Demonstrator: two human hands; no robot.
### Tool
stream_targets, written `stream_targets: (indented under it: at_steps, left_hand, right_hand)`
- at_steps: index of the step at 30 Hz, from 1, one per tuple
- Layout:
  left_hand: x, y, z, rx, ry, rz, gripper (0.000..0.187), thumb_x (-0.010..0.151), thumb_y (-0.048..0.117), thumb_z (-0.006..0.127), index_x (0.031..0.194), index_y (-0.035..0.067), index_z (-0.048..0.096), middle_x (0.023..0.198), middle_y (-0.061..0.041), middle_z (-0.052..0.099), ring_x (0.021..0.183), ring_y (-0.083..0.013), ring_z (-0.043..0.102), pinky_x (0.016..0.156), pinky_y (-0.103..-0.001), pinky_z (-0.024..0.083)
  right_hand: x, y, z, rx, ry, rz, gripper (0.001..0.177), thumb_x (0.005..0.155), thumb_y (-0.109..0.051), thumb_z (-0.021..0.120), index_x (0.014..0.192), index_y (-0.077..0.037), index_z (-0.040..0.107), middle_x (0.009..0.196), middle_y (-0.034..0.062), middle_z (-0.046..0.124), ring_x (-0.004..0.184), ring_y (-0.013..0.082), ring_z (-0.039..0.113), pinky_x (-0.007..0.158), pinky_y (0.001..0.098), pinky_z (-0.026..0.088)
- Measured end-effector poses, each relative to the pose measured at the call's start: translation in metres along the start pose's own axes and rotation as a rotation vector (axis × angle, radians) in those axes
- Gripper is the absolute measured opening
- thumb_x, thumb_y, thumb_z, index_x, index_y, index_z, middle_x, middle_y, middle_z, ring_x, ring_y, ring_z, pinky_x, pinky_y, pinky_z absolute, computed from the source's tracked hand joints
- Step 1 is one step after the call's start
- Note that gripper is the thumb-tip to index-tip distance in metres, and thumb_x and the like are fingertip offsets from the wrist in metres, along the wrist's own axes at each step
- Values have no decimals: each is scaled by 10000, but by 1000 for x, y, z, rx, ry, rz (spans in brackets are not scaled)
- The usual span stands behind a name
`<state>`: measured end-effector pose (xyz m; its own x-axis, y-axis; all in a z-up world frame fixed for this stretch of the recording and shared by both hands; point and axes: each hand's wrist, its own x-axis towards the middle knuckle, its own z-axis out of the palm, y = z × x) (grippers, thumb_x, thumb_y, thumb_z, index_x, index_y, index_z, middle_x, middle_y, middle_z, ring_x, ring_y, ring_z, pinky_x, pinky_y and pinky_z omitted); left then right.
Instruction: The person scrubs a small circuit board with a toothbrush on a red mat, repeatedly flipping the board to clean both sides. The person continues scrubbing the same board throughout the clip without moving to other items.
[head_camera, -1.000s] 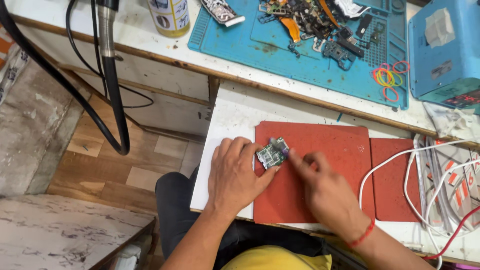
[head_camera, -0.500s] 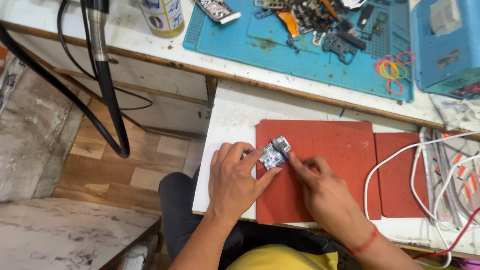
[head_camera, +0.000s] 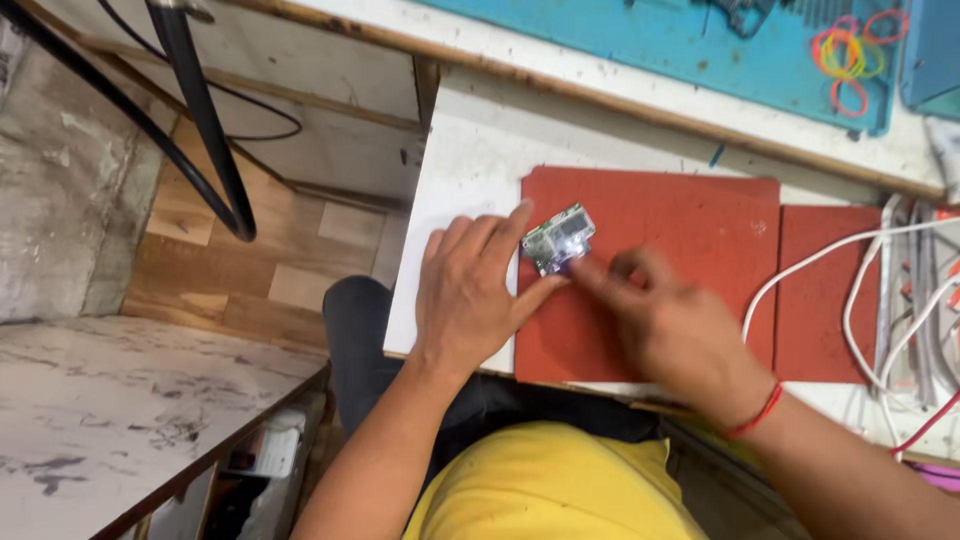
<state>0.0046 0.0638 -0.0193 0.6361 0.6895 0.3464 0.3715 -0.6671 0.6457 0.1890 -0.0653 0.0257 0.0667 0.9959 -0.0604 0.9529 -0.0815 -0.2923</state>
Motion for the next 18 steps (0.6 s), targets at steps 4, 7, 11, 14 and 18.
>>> stream_targets:
  at_steps: [4,7,11,14,18]
  left_hand:
    - [4,-1,-1,2,41,3,761,745,377,909,1354,24,621,1039,-87,684,948,-269,627,831,-418,462]
    - [0,-1,-2,-12,31,-18,763,736,379,914,1346,22,627,1016,-82,690,928,-268,629,819,-419,458]
    - [4,2,0,-1,54,-15,756,731,389,914,1328,19,637,990,-78,689,912,-266,630,808,-414,458]
    - [4,2,1,15,17,-22,738,735,397,915,1314,25,648,989,-74,692,891,-254,628,788,-410,453]
    - [8,1,0,38,42,10,721,733,407,910,1298,40,653,1035,-65,692,916,-255,630,805,-409,458]
  right_hand:
    - [10,-2,2,4,69,-35,561,869,-22,609,1409,-176,625,1095,162,648,718,352,695,580,444,572]
    - [8,-1,2,27,88,10,586,866,5,603,1425,-172,615,1111,169,648,730,373,692,586,455,573]
    - [5,-6,-3,17,-69,62,682,808,11,603,1446,-227,616,1084,163,656,613,368,682,539,464,572]
    - [2,-3,-2,83,49,30,626,837,15,583,1426,-198,607,1069,188,642,675,376,691,597,465,584]
    - [5,0,-3,35,43,83,658,834,7,576,1469,-165,565,1128,198,646,672,399,683,578,479,575]
